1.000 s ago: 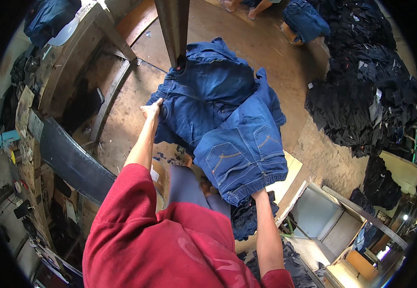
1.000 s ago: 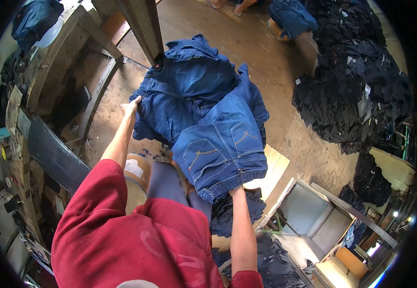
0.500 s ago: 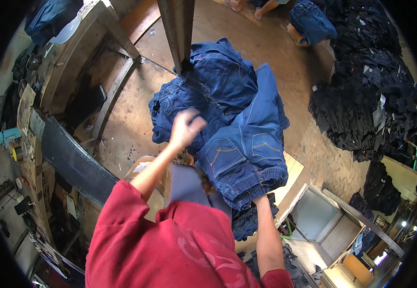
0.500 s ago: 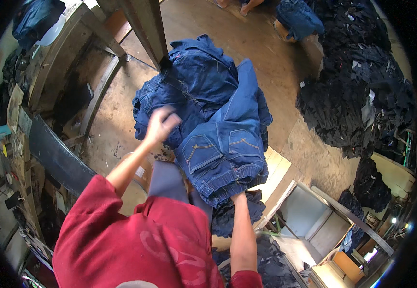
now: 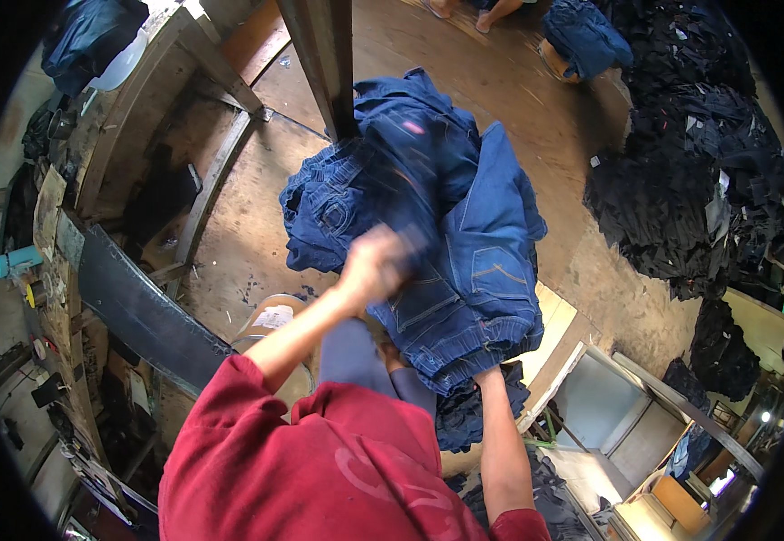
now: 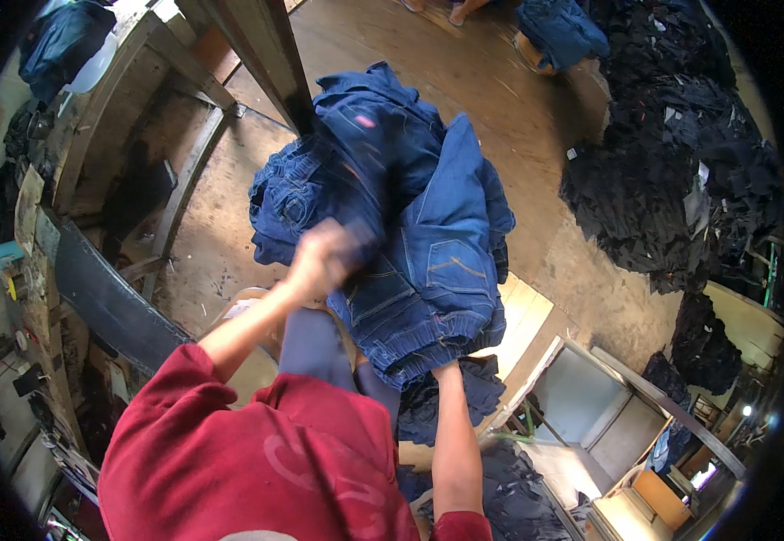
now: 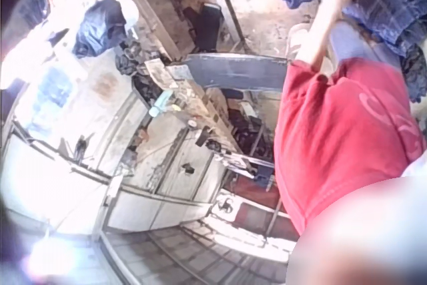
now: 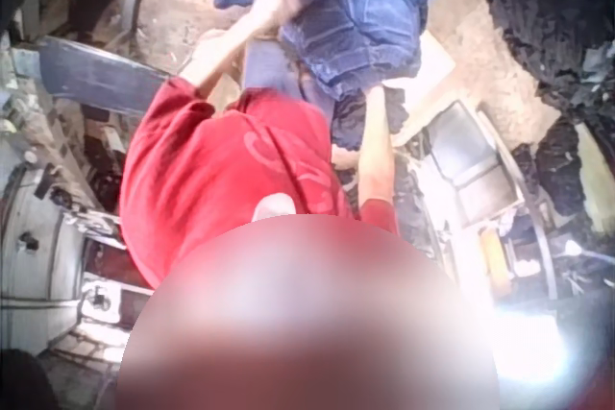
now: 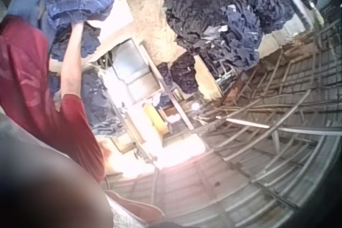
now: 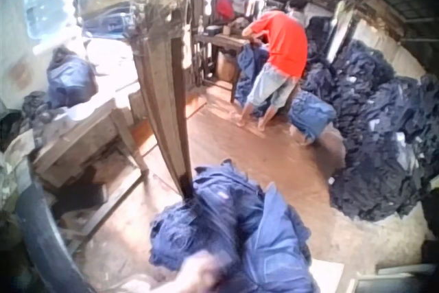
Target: The person picks up denim jeans from a pile, shakes them out, folds them, and places them on a growing stack. The person repeats this process for multiple pairs of jeans throughout the clip.
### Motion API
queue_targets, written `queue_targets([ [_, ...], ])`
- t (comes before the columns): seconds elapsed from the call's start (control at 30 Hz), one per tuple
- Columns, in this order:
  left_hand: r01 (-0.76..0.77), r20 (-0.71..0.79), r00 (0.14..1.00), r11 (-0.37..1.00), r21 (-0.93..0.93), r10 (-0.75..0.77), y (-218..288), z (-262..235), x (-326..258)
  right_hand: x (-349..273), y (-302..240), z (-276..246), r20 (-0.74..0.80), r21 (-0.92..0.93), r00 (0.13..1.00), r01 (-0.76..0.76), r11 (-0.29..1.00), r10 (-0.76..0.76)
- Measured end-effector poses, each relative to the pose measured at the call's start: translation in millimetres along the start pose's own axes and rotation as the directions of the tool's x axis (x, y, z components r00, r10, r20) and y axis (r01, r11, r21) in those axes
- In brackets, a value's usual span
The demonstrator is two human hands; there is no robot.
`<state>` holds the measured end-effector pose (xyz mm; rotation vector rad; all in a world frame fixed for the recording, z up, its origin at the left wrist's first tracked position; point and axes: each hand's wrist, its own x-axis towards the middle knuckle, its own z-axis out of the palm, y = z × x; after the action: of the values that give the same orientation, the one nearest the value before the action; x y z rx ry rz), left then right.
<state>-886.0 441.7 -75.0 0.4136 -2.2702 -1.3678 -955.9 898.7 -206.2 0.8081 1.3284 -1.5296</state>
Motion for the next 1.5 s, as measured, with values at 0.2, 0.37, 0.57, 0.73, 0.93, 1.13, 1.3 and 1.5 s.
queue_targets([
  [0.2,0.119,0.295,0.948,0.993,0.009,-0.117,-50,-3,-7,6,5,1,-0.008,0.004,1.0,0.003,1.0,-0.003],
  [0.37,0.771,-0.319,0.624,0.498,0.396,-0.713,-193,-17,12,9,17,-10,-0.055,0.084,0.997,-0.044,0.995,0.049],
  [0.57,0.848,-0.21,0.529,0.507,0.154,-0.822,-136,-19,28,1,21,4,-0.032,-0.047,0.999,0.038,0.998,-0.04],
  [0.73,0.171,0.274,0.945,0.984,0.046,-0.177,6,51,-2,-17,2,36,0.015,0.048,0.994,0.109,0.993,-0.11],
  [0.93,0.084,0.704,0.708,0.996,-0.013,-0.051,160,138,-56,-123,-53,-32,-0.073,-0.144,0.948,0.299,0.943,-0.311],
  [1.13,0.266,0.781,0.589,0.863,-0.429,0.207,322,249,-111,-352,-120,-192,-0.3,-0.584,0.791,0.29,0.758,-0.533],
  [1.3,0.469,0.722,0.55,0.559,-0.683,0.42,477,330,-187,-585,-138,-301,-0.46,-0.854,0.561,-0.07,0.515,-0.688],
  [1.5,0.361,0.526,0.565,0.382,-0.85,0.636,592,376,-267,-773,-124,-359,-0.482,-0.833,0.359,-0.47,0.291,-0.799],
])
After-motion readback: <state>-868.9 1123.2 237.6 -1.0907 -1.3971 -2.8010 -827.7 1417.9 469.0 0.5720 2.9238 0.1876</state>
